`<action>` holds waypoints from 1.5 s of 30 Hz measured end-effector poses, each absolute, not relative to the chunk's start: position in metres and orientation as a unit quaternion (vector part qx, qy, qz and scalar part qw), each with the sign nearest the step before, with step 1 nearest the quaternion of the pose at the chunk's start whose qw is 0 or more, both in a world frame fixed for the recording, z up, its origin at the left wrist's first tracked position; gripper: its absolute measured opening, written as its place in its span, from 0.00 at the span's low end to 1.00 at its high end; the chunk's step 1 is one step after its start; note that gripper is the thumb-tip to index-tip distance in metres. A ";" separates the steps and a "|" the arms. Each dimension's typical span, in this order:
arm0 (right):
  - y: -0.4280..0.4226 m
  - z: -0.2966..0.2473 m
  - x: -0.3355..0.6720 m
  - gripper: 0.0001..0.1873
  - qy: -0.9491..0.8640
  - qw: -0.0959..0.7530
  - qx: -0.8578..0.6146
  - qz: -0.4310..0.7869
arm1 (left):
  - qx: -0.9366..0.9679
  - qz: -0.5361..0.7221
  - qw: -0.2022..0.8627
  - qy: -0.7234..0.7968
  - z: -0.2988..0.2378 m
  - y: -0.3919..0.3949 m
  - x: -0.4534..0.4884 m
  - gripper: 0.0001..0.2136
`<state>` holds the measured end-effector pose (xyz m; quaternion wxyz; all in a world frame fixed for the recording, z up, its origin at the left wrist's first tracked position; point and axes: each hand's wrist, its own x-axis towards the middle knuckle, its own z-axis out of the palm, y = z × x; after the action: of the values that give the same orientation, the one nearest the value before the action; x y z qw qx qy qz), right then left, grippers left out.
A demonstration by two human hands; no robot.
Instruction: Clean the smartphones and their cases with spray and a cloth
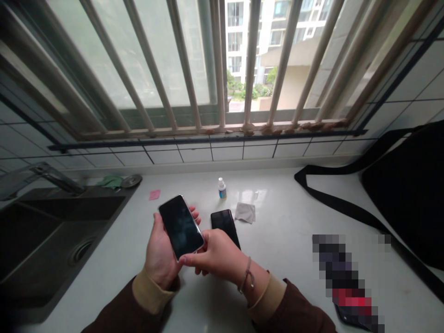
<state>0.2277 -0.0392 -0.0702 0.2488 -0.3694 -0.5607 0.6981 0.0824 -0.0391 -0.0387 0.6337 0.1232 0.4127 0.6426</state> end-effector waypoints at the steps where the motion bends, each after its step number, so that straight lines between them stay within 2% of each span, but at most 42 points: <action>1: -0.039 -0.069 0.228 0.25 -0.570 0.244 -0.366 0.694 | 0.121 0.639 0.639 0.410 -0.037 -0.039 0.083 0.33; 4: -0.038 -0.065 0.232 0.26 -0.622 0.254 -0.355 0.650 | 0.129 0.618 0.656 0.415 -0.036 -0.039 0.082 0.32; 9: -0.032 -0.061 0.242 0.26 -0.635 0.424 -0.478 0.434 | 0.192 0.558 0.672 0.448 -0.045 -0.038 0.082 0.27; 12: -0.027 -0.064 0.246 0.28 -0.598 0.456 -0.493 0.438 | 0.259 0.519 0.682 0.446 -0.052 -0.041 0.084 0.23; 19: -0.021 -0.069 0.248 0.26 -0.627 0.396 -0.565 0.362 | 0.391 0.444 0.654 0.472 -0.053 -0.043 0.083 0.22; 23: -0.021 -0.069 0.247 0.26 -0.630 0.392 -0.584 0.329 | 0.523 0.417 0.547 0.504 -0.057 -0.041 0.079 0.22; 24: -0.021 -0.069 0.247 0.26 -0.630 0.394 -0.588 0.320 | 0.552 0.406 0.511 0.519 -0.059 -0.042 0.078 0.26; 28: -0.022 -0.070 0.245 0.26 -0.628 0.397 -0.580 0.334 | 0.608 0.356 0.415 0.576 -0.065 -0.047 0.078 0.52; 30: -0.022 -0.068 0.246 0.25 -0.638 0.386 -0.559 0.362 | 0.607 0.354 0.404 0.585 -0.064 -0.048 0.078 0.55; 32: -0.019 -0.065 0.251 0.24 -0.655 0.377 -0.551 0.355 | 0.596 0.376 0.394 0.589 -0.063 -0.047 0.077 0.54; 35: -0.009 -0.065 0.271 0.19 -0.675 0.362 -0.608 0.209 | 0.596 0.400 0.324 0.617 -0.064 -0.040 0.073 0.50; 37: 0.001 -0.069 0.289 0.18 -0.673 0.312 -0.666 0.082 | 0.613 0.378 0.259 0.644 -0.067 -0.035 0.070 0.48; 39: 0.011 -0.076 0.305 0.16 -0.673 0.219 -0.707 0.016 | 0.628 0.344 0.214 0.664 -0.073 -0.032 0.066 0.47; 41: 0.018 -0.085 0.317 0.14 -0.665 0.139 -0.734 -0.004 | 0.641 0.315 0.179 0.676 -0.079 -0.030 0.064 0.45; 45: 0.024 -0.097 0.325 0.10 -0.671 0.105 -0.734 0.009 | 0.666 0.254 0.116 0.691 -0.084 -0.030 0.063 0.42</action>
<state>0.3249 0.0241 -0.0973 0.1052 -0.7337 -0.6712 0.0090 0.0631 -0.0299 -0.0843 0.1158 0.6664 0.6912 0.2543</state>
